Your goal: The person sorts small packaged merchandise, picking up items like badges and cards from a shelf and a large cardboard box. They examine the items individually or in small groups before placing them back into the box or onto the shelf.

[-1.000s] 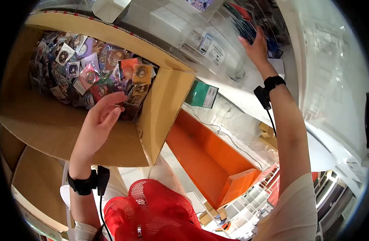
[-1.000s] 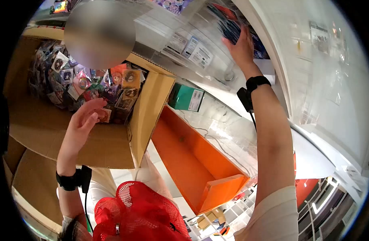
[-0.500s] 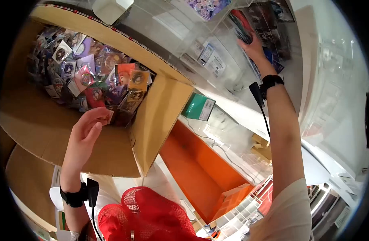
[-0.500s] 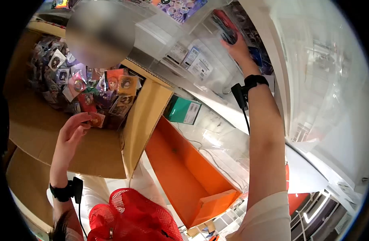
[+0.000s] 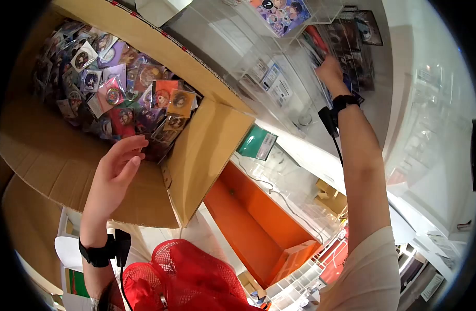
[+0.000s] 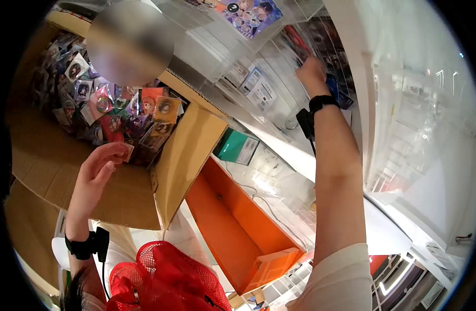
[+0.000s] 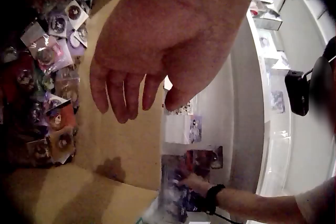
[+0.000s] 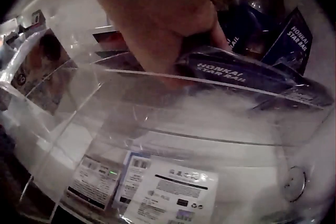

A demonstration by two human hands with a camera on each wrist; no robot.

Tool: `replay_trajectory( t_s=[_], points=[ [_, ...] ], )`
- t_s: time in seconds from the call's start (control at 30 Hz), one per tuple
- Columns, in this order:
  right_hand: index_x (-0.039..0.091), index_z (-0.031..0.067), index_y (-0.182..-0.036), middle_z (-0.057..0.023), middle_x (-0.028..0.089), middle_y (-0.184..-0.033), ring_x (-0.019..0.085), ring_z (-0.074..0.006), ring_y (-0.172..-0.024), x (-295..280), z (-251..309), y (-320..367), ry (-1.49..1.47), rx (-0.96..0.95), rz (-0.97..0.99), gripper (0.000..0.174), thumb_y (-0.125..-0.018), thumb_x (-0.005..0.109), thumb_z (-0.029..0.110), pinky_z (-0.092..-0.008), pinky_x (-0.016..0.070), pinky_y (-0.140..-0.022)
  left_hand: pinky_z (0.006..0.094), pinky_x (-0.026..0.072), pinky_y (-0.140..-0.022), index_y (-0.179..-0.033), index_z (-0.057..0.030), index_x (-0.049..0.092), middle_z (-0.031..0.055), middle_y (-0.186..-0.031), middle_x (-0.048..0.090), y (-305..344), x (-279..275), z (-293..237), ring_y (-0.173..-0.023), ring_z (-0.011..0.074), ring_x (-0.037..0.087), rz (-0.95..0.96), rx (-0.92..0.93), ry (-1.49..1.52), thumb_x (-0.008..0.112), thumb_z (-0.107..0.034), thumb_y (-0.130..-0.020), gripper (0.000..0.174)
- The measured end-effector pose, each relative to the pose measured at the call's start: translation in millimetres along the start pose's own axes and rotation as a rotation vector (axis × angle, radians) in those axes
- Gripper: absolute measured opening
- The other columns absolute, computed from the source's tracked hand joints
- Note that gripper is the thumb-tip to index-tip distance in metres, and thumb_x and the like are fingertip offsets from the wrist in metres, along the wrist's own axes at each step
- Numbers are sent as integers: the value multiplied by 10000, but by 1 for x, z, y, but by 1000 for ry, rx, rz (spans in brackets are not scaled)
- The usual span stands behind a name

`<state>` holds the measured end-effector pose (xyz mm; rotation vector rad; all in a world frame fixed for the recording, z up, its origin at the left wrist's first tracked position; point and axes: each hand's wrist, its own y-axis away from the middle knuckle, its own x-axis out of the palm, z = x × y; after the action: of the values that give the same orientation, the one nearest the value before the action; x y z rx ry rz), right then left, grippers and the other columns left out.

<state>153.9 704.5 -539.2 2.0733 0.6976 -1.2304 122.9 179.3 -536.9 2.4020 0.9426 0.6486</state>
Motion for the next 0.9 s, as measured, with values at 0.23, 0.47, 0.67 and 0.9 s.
replay_trajectory(
  t_s=[0.23, 0.47, 0.67, 0.9],
  points=[
    [348, 58, -1199, -159, 510, -1094, 500, -310, -1002, -5, -5, 40, 116, 86, -216, 608, -678, 645, 159, -379, 443, -802, 238, 369, -838, -1125, -10, 467, 48, -1074, 523, 10, -20, -3, -942, 110, 487, 5, -7, 1, 439, -21, -840, 286],
    [285, -11, -1154, -240, 484, -1077, 523, -341, -953, -5, 0, 21, -15, 135, -270, 696, -642, 707, 199, -394, 471, -752, 251, 362, -859, -1161, -21, 443, 61, -1122, 498, 15, -40, -4, -961, 131, 477, -5, -32, -100, 442, -34, -841, 320],
    [388, -51, -1125, -248, 541, -1010, 535, -359, -936, -9, -21, 18, -77, 101, -283, 698, -610, 729, 275, -394, 442, -804, 247, 370, -845, -1137, -22, 459, 33, -1096, 511, 12, -23, -5, -947, 117, 488, -13, -29, -54, 465, -34, -830, 307],
    [464, -2, -1122, -207, 558, -1022, 546, -349, -923, 12, -23, 39, -249, 334, -435, 671, -615, 712, 363, -385, 451, -771, 256, 365, -864, -1134, -17, 454, 52, -1081, 526, 7, -8, -10, -981, 141, 492, 21, 16, -26, 457, -36, -838, 297]
  ],
)
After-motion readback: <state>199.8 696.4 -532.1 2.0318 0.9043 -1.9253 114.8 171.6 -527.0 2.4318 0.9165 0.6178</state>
